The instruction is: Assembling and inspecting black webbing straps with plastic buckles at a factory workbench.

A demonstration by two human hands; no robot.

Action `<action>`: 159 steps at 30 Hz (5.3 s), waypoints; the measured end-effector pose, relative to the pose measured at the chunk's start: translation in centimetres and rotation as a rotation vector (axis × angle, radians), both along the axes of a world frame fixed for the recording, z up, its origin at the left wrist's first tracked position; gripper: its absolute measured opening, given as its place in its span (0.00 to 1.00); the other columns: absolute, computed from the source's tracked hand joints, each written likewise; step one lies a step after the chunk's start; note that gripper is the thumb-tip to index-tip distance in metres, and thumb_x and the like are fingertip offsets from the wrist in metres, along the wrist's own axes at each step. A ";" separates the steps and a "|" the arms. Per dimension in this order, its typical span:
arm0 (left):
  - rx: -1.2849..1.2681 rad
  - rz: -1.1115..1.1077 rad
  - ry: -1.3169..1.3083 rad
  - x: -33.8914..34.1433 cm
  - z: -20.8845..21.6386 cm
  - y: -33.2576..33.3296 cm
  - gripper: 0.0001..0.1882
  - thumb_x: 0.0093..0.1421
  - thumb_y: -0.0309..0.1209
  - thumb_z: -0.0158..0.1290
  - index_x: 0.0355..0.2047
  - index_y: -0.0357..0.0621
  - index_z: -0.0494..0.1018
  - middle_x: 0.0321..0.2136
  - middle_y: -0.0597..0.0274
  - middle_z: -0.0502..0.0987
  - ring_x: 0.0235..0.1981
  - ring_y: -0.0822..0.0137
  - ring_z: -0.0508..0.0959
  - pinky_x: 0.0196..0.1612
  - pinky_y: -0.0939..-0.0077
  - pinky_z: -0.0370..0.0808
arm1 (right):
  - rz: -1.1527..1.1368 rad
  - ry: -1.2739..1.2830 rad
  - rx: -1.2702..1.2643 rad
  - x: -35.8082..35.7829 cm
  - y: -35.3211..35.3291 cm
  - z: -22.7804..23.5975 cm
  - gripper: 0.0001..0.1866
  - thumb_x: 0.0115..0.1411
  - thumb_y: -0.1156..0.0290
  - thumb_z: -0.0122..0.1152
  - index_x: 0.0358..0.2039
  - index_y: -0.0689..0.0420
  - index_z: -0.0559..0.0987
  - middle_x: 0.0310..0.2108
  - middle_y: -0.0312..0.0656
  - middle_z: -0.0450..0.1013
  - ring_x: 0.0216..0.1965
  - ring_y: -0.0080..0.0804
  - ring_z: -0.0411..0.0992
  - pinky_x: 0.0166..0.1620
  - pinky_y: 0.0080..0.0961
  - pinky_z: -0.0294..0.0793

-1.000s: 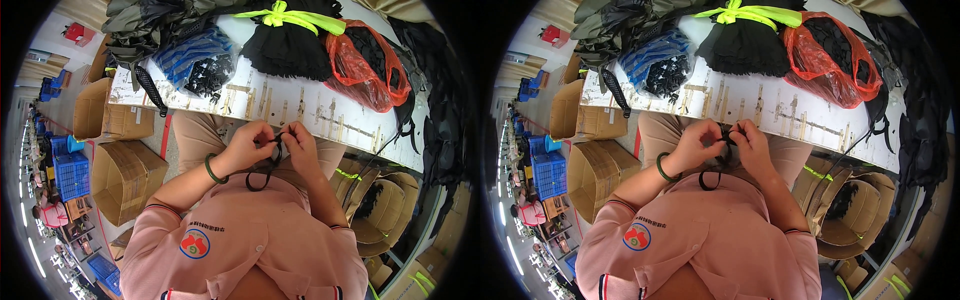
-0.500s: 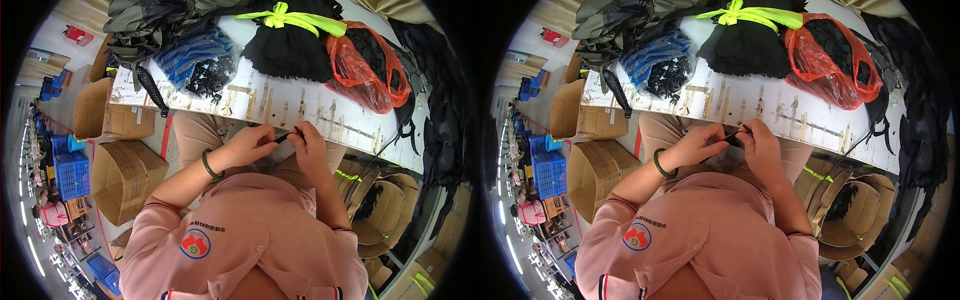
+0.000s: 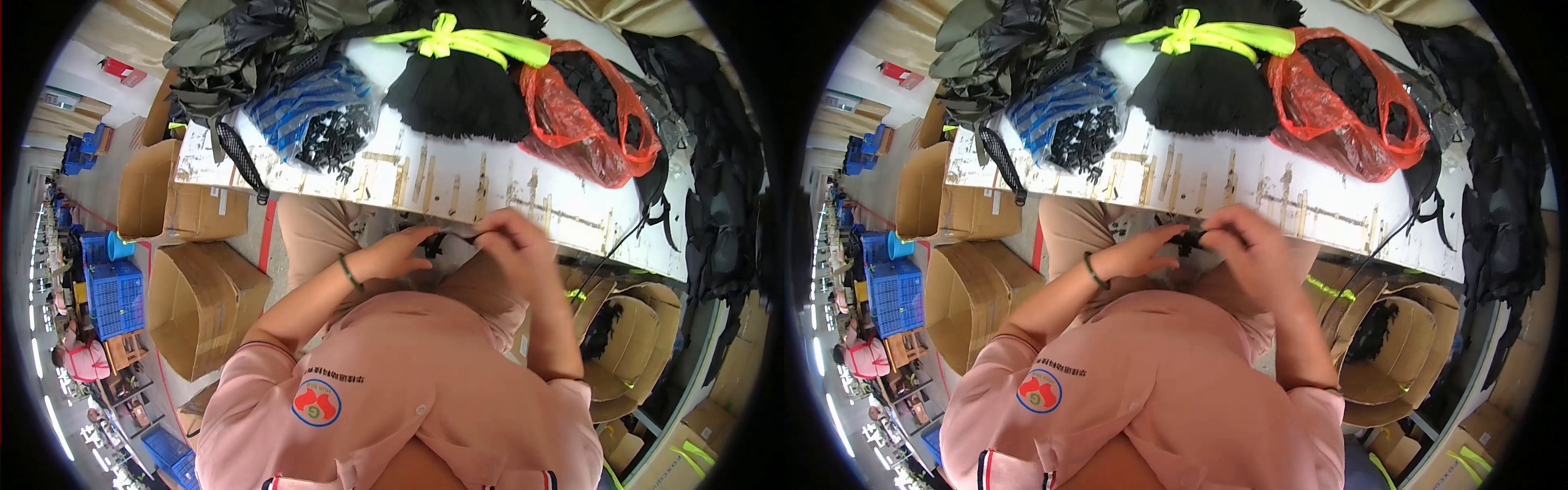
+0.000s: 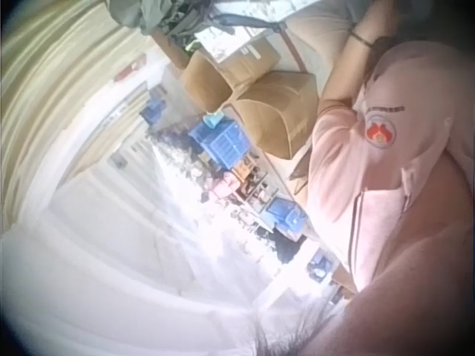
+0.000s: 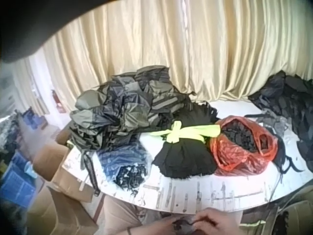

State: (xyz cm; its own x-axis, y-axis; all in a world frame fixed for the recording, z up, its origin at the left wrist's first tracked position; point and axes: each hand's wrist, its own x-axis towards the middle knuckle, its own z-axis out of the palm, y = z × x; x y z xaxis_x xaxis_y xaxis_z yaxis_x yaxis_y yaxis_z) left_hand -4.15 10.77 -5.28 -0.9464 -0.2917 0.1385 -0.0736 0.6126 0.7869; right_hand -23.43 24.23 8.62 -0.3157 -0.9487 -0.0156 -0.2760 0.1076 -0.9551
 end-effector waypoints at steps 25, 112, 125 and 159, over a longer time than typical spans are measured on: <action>-0.351 0.416 0.199 -12.8 11.2 -10.3 0.08 0.54 0.32 0.57 0.33 0.45 0.74 0.19 0.62 0.68 0.22 0.66 0.70 0.25 0.72 0.66 | -0.104 -0.497 0.198 2.5 -4.7 -8.0 0.08 0.60 0.67 0.57 0.34 0.59 0.76 0.23 0.31 0.70 0.24 0.14 0.64 0.25 0.13 0.60; 1.124 0.527 0.109 -0.2 6.4 -2.2 0.03 0.60 0.26 0.53 0.32 0.40 0.72 0.26 0.63 0.77 0.24 0.77 0.75 0.30 0.84 0.74 | 0.285 -0.373 -0.635 3.3 -0.2 -0.5 0.03 0.52 0.81 0.60 0.26 0.58 0.77 0.27 0.38 0.72 0.24 0.28 0.68 0.26 0.18 0.65; 0.581 0.520 0.647 -1.7 8.6 0.8 0.07 0.55 0.16 0.55 0.32 0.35 0.70 0.33 0.56 0.78 0.36 0.72 0.78 0.39 0.82 0.74 | -0.232 -0.190 -0.142 6.0 -4.1 -4.4 0.06 0.53 0.75 0.59 0.25 0.60 0.71 0.18 0.29 0.65 0.20 0.13 0.60 0.23 0.15 0.60; 1.580 0.105 0.165 -0.1 7.8 -0.2 0.14 0.61 0.31 0.51 0.45 0.37 0.68 0.43 0.54 0.73 0.42 0.62 0.75 0.46 0.67 0.72 | -0.110 -1.026 -0.075 2.4 -3.3 -6.5 0.05 0.57 0.75 0.60 0.32 0.58 0.73 0.17 0.30 0.65 0.13 0.13 0.56 0.16 0.12 0.50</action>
